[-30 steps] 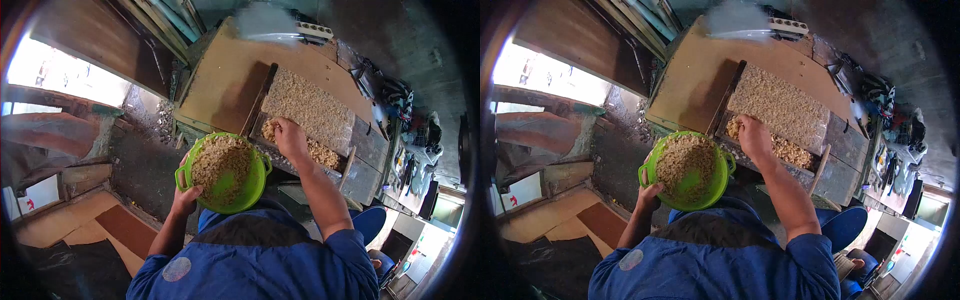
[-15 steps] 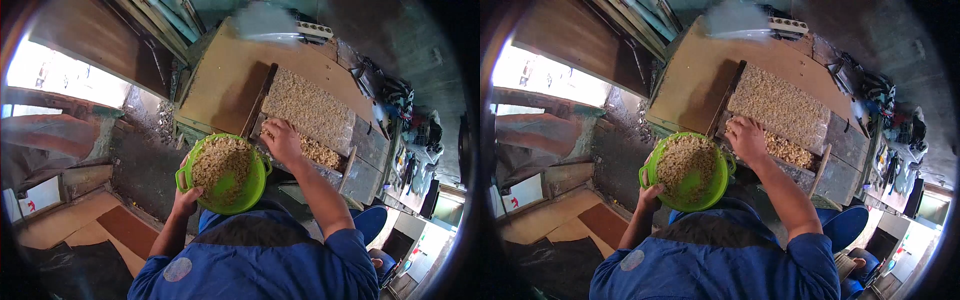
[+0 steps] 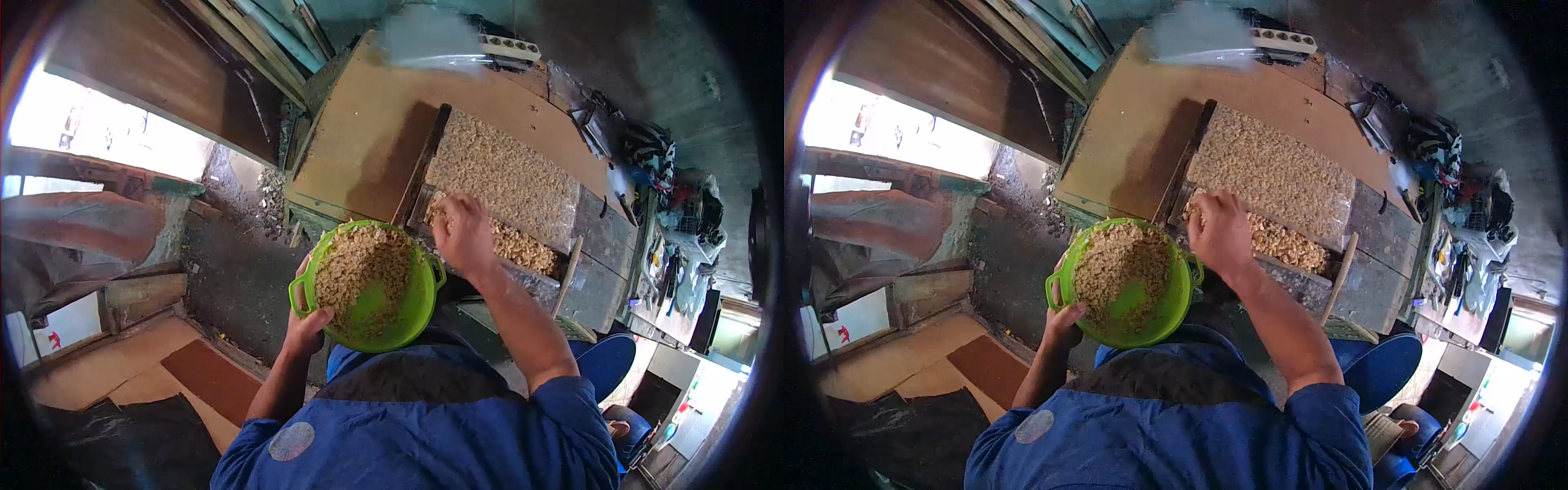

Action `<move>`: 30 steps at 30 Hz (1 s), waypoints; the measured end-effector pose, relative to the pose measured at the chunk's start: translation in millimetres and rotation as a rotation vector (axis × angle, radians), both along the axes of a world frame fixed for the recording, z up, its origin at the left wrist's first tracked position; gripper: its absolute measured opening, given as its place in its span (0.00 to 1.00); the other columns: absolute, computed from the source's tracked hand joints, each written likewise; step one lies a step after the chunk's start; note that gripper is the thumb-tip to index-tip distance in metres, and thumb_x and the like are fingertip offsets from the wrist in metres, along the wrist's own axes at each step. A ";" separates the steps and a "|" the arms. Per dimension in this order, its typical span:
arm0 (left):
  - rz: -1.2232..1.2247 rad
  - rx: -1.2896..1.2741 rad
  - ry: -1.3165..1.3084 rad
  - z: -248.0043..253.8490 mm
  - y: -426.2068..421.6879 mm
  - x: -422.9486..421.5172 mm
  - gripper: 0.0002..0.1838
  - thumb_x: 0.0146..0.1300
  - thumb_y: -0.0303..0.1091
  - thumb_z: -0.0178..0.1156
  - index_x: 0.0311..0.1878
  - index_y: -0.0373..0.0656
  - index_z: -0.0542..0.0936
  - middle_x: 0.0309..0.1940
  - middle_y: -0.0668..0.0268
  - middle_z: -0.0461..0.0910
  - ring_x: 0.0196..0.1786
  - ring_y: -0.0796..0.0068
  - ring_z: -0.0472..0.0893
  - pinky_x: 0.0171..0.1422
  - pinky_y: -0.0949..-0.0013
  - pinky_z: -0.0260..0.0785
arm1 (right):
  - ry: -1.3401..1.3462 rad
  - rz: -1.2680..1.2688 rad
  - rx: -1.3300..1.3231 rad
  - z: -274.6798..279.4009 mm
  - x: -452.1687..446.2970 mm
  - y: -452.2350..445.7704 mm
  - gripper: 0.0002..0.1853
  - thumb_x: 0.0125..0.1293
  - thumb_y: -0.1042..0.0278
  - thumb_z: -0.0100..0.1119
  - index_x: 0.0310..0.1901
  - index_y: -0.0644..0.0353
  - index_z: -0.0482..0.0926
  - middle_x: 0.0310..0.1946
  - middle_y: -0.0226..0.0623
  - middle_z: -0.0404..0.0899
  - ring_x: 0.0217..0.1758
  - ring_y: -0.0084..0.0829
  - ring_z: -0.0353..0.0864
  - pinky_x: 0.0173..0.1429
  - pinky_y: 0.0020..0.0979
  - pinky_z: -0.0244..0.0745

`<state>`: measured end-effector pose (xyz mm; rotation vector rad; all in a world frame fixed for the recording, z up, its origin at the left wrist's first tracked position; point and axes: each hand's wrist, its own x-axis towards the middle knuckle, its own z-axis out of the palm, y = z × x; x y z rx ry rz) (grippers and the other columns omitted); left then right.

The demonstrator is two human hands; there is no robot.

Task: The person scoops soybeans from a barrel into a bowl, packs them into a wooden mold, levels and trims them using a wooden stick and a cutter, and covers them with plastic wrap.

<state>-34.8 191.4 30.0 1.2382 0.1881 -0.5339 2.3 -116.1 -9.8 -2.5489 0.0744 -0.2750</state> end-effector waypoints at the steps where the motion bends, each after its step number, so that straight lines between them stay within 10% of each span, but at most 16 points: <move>1: -0.003 0.001 -0.001 -1.7 0.1 0.3 0.58 0.44 0.42 0.67 0.79 0.36 0.52 0.73 0.54 0.63 0.75 0.60 0.65 0.79 0.55 0.57 | -0.013 0.075 0.126 9.7 -5.9 10.4 0.11 0.62 0.68 0.61 0.46 0.60 0.81 0.43 0.46 0.79 0.54 0.51 0.77 0.58 0.50 0.75; 10: -0.060 0.024 -0.080 4.4 -13.4 3.0 0.56 0.45 0.40 0.67 0.79 0.38 0.53 0.74 0.57 0.63 0.76 0.62 0.64 0.79 0.56 0.57 | 0.533 0.574 0.066 -0.4 -59.5 92.7 0.28 0.60 0.68 0.63 0.64 0.59 0.76 0.61 0.55 0.71 0.57 0.53 0.79 0.62 0.46 0.77; 17: -0.078 0.013 -0.077 3.0 -16.2 2.8 0.56 0.45 0.41 0.68 0.79 0.38 0.54 0.73 0.57 0.65 0.74 0.61 0.66 0.78 0.56 0.58 | 0.816 0.750 0.052 4.5 -52.9 84.7 0.21 0.59 0.72 0.60 0.56 0.56 0.81 0.51 0.54 0.79 0.47 0.56 0.84 0.52 0.48 0.80; 22: -0.072 0.036 -0.078 6.0 -15.6 4.9 0.56 0.45 0.42 0.68 0.79 0.37 0.54 0.72 0.56 0.65 0.74 0.61 0.67 0.77 0.56 0.59 | 0.480 0.402 0.660 48.2 -36.1 41.1 0.09 0.62 0.68 0.65 0.43 0.62 0.83 0.39 0.44 0.84 0.41 0.39 0.86 0.46 0.38 0.79; 30: -0.040 0.014 -0.054 -1.6 -10.1 1.5 0.57 0.45 0.42 0.68 0.78 0.36 0.54 0.73 0.55 0.64 0.74 0.60 0.66 0.77 0.55 0.59 | 0.241 -0.049 0.421 27.9 -3.7 -14.2 0.10 0.67 0.68 0.64 0.46 0.62 0.82 0.36 0.43 0.85 0.40 0.37 0.86 0.45 0.36 0.78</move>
